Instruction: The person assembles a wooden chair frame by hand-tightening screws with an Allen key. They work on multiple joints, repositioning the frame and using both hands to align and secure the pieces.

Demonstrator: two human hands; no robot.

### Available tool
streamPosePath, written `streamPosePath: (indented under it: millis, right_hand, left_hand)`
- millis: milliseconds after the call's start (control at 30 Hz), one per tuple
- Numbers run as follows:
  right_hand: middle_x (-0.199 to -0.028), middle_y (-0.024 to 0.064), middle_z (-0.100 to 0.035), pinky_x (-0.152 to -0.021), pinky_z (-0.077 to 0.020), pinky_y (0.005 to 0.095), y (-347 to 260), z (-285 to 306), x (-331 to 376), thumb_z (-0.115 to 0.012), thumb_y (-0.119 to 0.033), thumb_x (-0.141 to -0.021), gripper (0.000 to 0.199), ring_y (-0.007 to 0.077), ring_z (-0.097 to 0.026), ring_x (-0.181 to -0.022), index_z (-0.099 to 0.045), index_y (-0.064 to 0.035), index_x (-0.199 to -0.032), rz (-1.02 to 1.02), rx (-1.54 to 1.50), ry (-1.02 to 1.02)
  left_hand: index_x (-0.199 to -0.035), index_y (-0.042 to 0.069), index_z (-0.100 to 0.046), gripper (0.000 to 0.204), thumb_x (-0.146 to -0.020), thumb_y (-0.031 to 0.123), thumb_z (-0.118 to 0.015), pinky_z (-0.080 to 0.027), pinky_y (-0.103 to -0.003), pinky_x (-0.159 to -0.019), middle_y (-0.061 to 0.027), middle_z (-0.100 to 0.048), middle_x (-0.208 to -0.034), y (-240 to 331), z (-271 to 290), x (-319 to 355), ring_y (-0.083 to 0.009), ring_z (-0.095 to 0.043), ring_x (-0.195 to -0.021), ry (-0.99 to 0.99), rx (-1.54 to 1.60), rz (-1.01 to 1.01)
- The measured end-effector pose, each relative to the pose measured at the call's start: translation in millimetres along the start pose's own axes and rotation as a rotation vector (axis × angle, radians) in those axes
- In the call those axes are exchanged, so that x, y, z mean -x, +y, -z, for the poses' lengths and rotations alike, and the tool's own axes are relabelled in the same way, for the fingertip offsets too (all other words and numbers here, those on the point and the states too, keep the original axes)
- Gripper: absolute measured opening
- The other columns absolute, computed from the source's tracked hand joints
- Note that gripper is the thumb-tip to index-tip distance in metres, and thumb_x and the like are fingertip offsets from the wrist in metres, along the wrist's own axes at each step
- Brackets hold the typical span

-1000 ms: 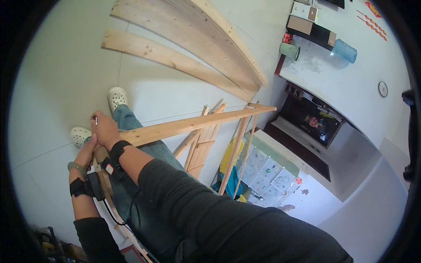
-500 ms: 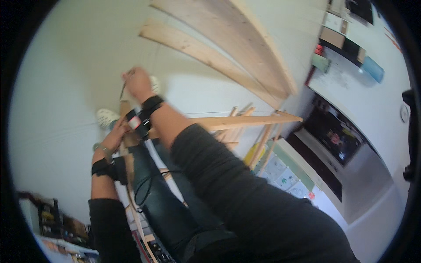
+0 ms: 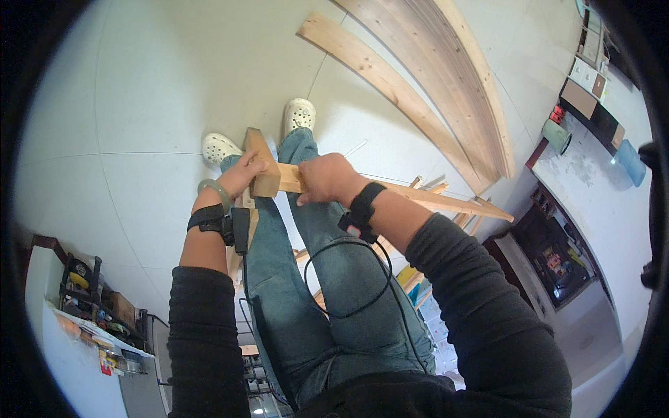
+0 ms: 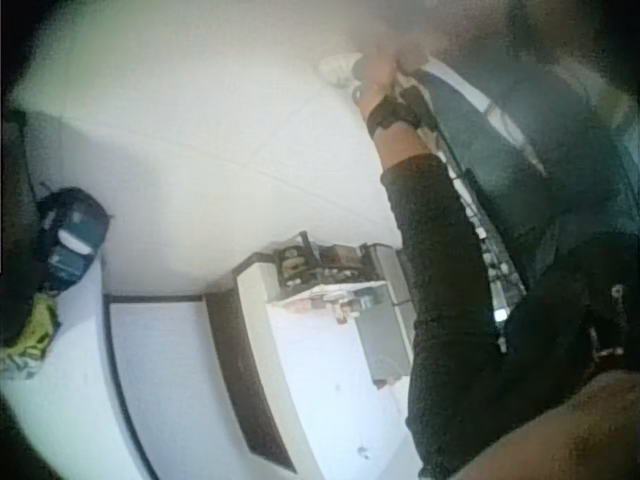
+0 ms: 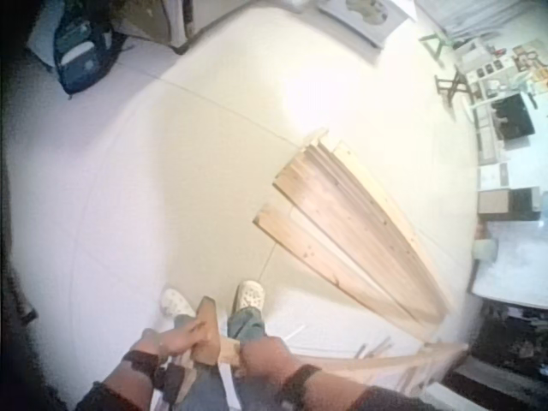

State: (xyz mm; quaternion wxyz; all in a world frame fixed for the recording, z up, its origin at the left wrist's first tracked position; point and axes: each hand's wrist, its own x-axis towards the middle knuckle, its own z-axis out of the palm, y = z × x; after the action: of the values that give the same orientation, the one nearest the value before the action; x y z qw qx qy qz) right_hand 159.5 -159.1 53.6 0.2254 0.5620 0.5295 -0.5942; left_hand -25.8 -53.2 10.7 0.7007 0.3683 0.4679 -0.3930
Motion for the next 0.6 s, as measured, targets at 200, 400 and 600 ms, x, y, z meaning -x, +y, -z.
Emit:
streamPosePath:
  millis: [200, 400, 600]
  right_hand:
    - [-0.069, 0.0095, -0.064, -0.059, -0.0495, 0.0394, 3, -4, -4, -0.06, -0.021, -0.069, 0.012, 0.0282, -0.063, -0.067, -0.066, -0.0125, -0.075, 0.018, 0.032, 0.317]
    - [-0.07, 0.012, -0.064, -0.062, -0.05, 0.0403, 39, 38, -14, -0.053, -0.024, -0.073, 0.02, 0.0285, -0.063, -0.069, -0.066, -0.0107, -0.075, 0.061, 0.132, 0.301]
    - [-0.076, 0.0126, -0.064, -0.065, -0.0495, 0.0412, 72, 80, -24, -0.056, -0.031, -0.072, 0.023, 0.0311, -0.063, -0.072, -0.066, -0.0122, -0.081, -0.018, 0.167, 0.389]
  left_hand:
    - [-0.134, 0.015, -0.032, 0.066, -0.084, 0.057, -0.042, -0.032, -0.024, -0.046, -0.009, -0.056, -0.109, -17, 4, 14, -0.01, -0.045, -0.061, 0.021, 0.327, 0.008]
    - [-0.126, 0.011, -0.042, 0.058, -0.088, 0.054, -0.039, -0.019, -0.02, -0.035, -0.0005, -0.061, -0.09, -40, 1, 14, -0.0027, -0.03, -0.04, 0.042, 0.408, -0.017]
    - [-0.115, 0.009, -0.049, 0.053, -0.083, 0.051, -0.051, -0.026, -0.02, -0.04, 0.0, -0.06, -0.087, -37, -1, 11, -0.0053, -0.038, -0.05, 0.125, 0.313, -0.017]
